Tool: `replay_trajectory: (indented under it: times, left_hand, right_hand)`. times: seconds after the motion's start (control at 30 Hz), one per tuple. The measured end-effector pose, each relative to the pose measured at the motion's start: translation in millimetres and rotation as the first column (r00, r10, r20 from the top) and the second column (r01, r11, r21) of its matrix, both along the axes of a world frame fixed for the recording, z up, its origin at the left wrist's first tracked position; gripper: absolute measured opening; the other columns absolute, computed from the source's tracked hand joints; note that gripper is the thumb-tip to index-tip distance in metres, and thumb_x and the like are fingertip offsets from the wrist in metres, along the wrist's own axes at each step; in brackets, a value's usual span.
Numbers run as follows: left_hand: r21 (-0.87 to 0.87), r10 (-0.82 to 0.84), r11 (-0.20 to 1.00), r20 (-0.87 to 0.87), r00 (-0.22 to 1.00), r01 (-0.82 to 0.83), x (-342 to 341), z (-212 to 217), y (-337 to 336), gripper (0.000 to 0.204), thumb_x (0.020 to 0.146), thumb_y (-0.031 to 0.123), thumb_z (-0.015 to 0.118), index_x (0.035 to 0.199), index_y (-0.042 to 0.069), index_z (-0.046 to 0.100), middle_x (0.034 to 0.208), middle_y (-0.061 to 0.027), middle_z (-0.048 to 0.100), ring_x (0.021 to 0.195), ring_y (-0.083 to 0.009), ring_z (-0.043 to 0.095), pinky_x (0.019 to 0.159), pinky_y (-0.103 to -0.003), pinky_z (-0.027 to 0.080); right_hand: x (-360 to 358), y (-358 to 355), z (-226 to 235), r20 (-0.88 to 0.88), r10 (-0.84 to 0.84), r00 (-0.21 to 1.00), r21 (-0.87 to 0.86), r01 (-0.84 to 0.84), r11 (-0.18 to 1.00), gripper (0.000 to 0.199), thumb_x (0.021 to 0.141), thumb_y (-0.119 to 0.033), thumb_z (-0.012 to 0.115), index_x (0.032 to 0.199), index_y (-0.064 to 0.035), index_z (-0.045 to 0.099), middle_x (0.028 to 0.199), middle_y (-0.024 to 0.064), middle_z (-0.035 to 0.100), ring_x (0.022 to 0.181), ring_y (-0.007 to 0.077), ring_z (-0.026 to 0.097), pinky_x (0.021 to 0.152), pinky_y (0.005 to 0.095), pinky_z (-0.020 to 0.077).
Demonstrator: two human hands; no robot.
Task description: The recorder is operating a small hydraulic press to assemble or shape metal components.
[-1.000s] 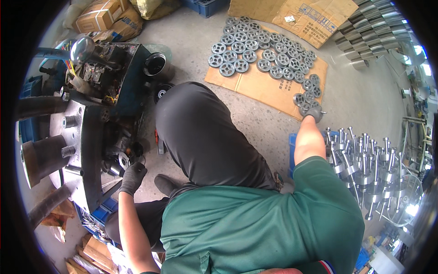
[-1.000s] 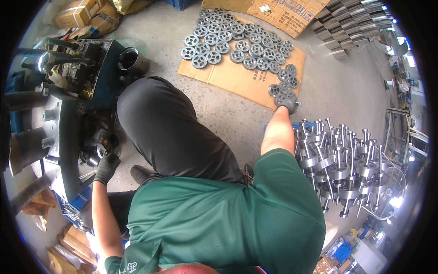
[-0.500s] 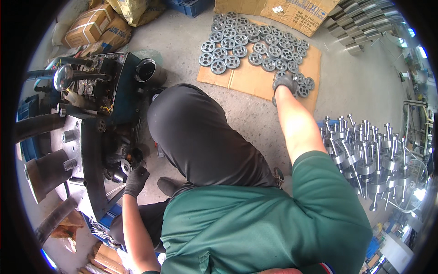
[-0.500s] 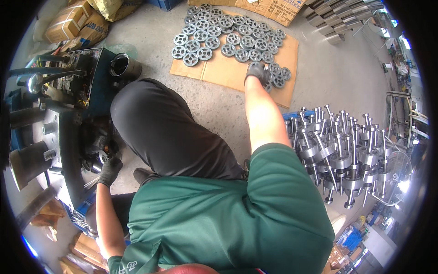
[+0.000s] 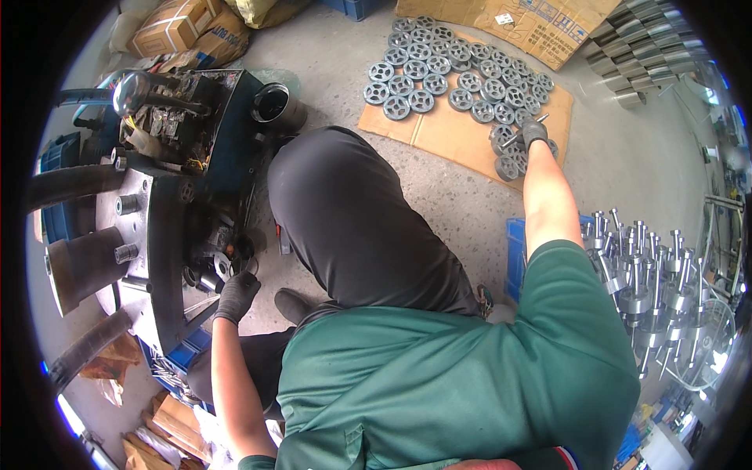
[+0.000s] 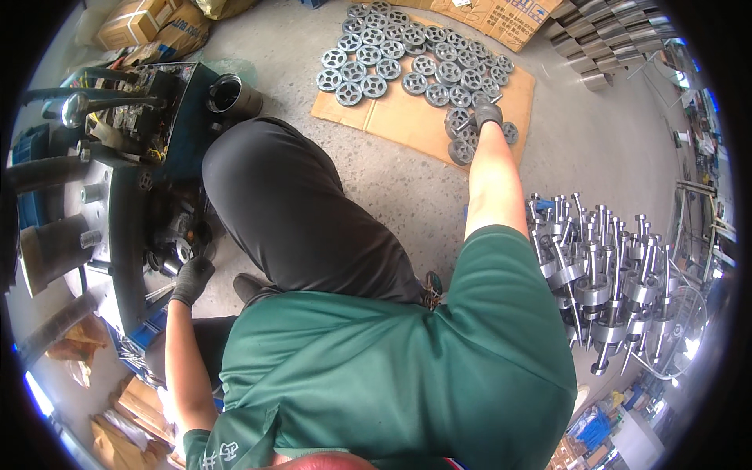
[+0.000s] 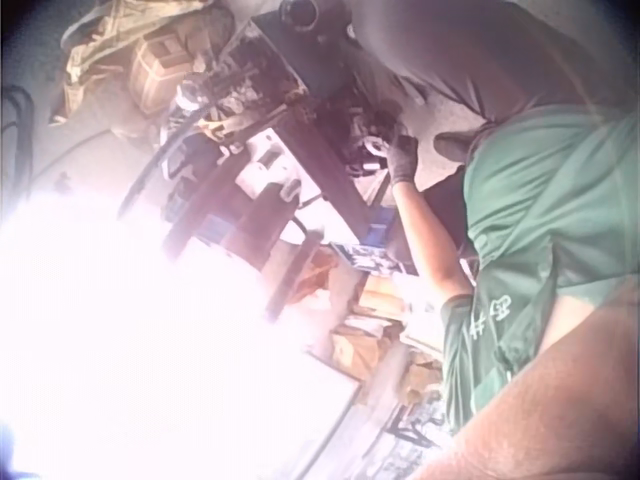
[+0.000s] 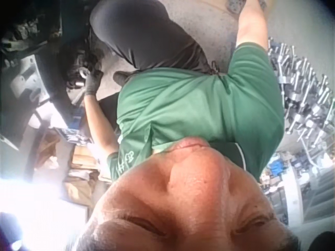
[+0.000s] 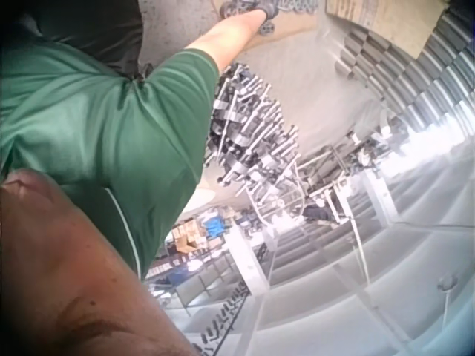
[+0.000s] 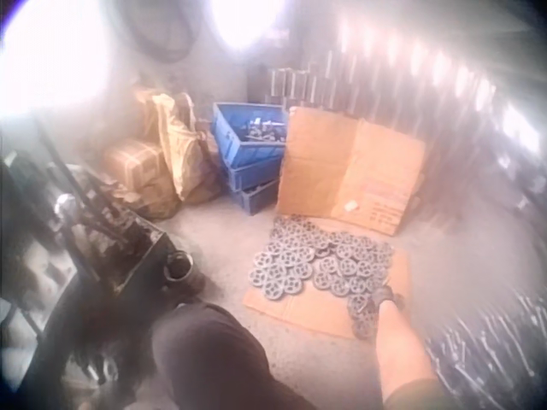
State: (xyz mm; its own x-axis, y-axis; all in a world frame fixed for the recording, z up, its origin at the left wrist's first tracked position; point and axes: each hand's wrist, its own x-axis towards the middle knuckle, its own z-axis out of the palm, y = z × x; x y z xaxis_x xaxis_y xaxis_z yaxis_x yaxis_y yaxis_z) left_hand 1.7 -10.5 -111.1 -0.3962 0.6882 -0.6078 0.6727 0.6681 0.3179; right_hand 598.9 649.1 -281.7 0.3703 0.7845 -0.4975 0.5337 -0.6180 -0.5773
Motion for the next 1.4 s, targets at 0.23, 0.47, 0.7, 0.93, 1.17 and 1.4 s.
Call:
replay_trajectory:
  times: [0.23, 0.47, 0.7, 0.93, 1.17, 1.4]
  left_hand:
    - [0.041, 0.02, 0.999, 0.019, 1.0, -0.02, -5, -7, -4, 0.023, 0.088, 0.021, 0.075, 0.1, 0.001, 0.074, 0.098, -0.0211, 0.076, 0.096, -0.0388, 0.073, 0.086, -0.045, 0.056]
    - [0.046, -0.012, 0.999, -0.008, 1.0, 0.012, -5, 0, -2, 0.024, 0.088, 0.022, 0.075, 0.101, 0.002, 0.075, 0.098, -0.0204, 0.076, 0.095, -0.0386, 0.073, 0.086, -0.046, 0.056]
    - [0.113, -0.029, 0.993, 0.001, 1.0, 0.028, -10, -1, -1, 0.023, 0.089, 0.022, 0.074, 0.1, 0.002, 0.073, 0.099, -0.0212, 0.075, 0.095, -0.0381, 0.073, 0.085, -0.046, 0.056]
    - [0.136, -0.045, 0.99, 0.029, 0.999, 0.041, -18, -10, -4, 0.026, 0.09, 0.022, 0.074, 0.106, 0.002, 0.071, 0.101, -0.0214, 0.074, 0.097, -0.0393, 0.073, 0.086, -0.046, 0.056]
    - [0.114, -0.144, 0.982, -0.045, 0.989, 0.148, -31, -37, -22, 0.025, 0.09, 0.021, 0.074, 0.104, 0.001, 0.072, 0.1, -0.0228, 0.074, 0.096, -0.0403, 0.072, 0.086, -0.047, 0.056]
    - [0.179, 0.033, 0.983, 0.04, 0.999, -0.04, -14, -4, -18, 0.024, 0.09, 0.02, 0.074, 0.103, 0.0, 0.072, 0.098, -0.0232, 0.074, 0.094, -0.0395, 0.073, 0.084, -0.046, 0.056]
  right_hand:
    - [-16, -74, -7, -0.025, 0.069, 0.997, 0.299, -0.058, 0.952, 0.054, 0.096, -0.041, 0.054, 0.092, 0.0095, 0.072, 0.088, 0.0227, 0.076, 0.083, 0.0352, 0.075, 0.077, 0.0472, 0.0564]
    - [-44, -162, -75, -0.57, -0.231, 0.789, 0.421, 0.521, 0.743, 0.032, 0.1, -0.029, 0.063, 0.118, -0.0029, 0.069, 0.109, 0.0095, 0.071, 0.095, 0.0218, 0.071, 0.083, 0.0361, 0.0589]
    - [-3, -180, -15, -0.895, -0.219, 0.389, 0.056, 0.583, 0.81, 0.033, 0.098, -0.031, 0.065, 0.121, -0.008, 0.069, 0.11, 0.0107, 0.073, 0.094, 0.0248, 0.075, 0.077, 0.0359, 0.0616]
    - [-49, -205, -19, 0.123, 0.605, 0.787, 0.382, -0.6, 0.703, 0.027, 0.095, -0.028, 0.064, 0.115, -0.0117, 0.073, 0.107, 0.0149, 0.075, 0.09, 0.029, 0.075, 0.079, 0.0428, 0.0588]
    - [-148, -253, 30, 0.626, 0.717, -0.308, -0.356, -0.93, -0.089, 0.026, 0.092, -0.028, 0.061, 0.101, -0.013, 0.08, 0.111, 0.0146, 0.078, 0.107, 0.0329, 0.073, 0.088, 0.0493, 0.0558]
    - [-172, -212, 50, 0.236, 0.949, -0.207, -0.581, -0.813, -0.033, 0.045, 0.089, -0.046, 0.07, 0.124, -0.0181, 0.074, 0.116, 0.0113, 0.078, 0.115, 0.034, 0.072, 0.097, 0.0512, 0.0528]
